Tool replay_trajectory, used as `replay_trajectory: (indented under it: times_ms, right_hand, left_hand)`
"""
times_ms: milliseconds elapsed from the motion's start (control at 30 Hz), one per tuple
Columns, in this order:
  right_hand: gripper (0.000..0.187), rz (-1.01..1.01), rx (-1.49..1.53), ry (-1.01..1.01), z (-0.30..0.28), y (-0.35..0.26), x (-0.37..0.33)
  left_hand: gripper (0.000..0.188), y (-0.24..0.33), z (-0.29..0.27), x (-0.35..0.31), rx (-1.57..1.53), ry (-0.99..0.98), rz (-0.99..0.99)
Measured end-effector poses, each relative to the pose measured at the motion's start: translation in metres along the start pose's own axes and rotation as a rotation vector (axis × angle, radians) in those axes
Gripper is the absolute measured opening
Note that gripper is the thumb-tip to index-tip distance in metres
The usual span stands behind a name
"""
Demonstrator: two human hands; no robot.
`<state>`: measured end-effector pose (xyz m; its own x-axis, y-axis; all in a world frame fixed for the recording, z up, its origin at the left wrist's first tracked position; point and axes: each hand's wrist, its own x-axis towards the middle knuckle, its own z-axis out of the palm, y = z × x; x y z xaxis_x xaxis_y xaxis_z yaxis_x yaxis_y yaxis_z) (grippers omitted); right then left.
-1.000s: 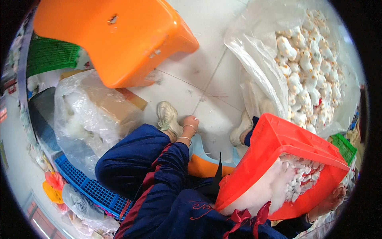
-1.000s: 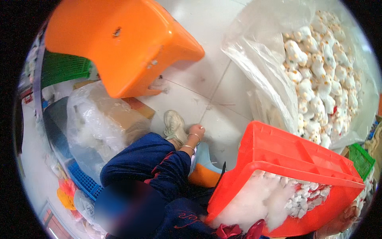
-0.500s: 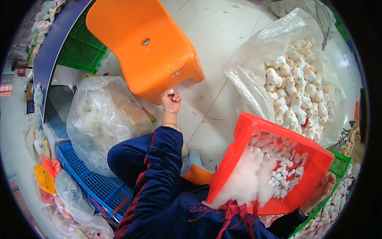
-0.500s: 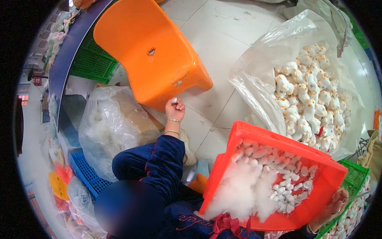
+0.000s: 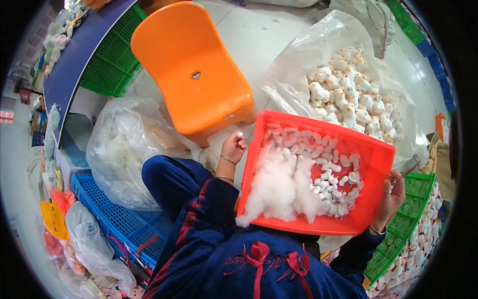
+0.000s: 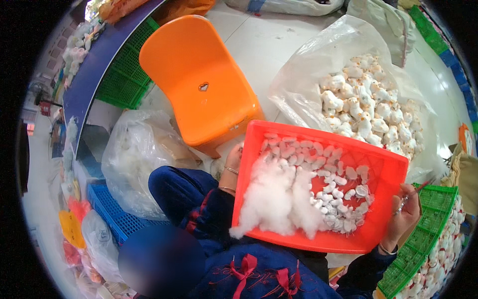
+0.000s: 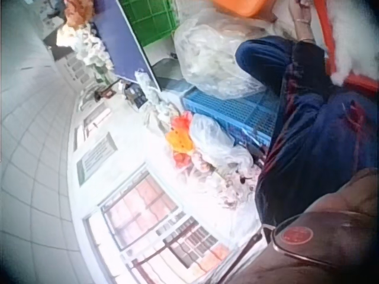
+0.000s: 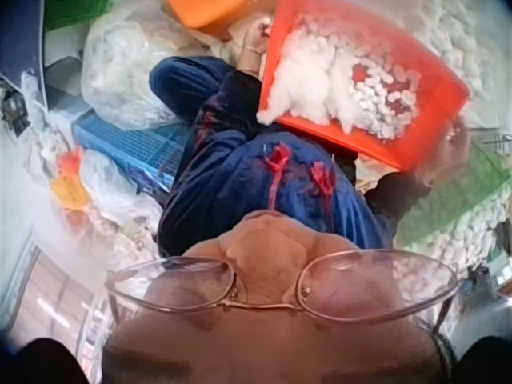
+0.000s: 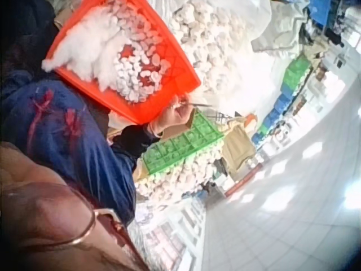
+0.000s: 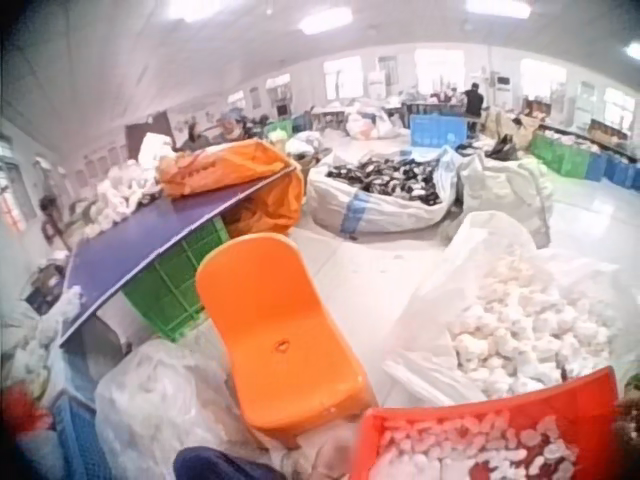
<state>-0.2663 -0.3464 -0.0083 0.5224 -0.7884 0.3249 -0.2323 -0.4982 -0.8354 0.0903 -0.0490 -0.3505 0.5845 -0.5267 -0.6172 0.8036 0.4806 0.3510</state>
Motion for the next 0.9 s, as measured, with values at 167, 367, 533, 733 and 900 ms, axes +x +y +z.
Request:
replay_trajectory:
  times_ms: [167,367,533,733,900]
  right_hand:
    - [0.036,-0.035,-0.085,-0.008,-0.008,0.012,-0.002]
    - [0.032,0.024,0.328,-0.041,0.034,0.018,0.009]
    - [0.023,0.050,0.312,-0.214,0.078,-0.006,-0.019]
    - [0.029,-0.025,0.154,-0.315,0.099,-0.034,-0.013]
    - [0.033,-0.202,-0.020,-0.459,0.101,-0.083,-0.002]
  left_hand:
    - [0.025,0.049,0.163,-0.091,0.185,-0.189,0.326]
    - [0.025,0.097,0.206,-0.176,0.112,-0.395,0.390]
    - [0.021,0.138,0.172,-0.236,0.329,-0.253,0.394]
    - [0.021,0.162,0.146,-0.269,0.368,-0.126,0.803]
    - [0.029,0.135,0.184,-0.311,0.660,-0.185,0.535]
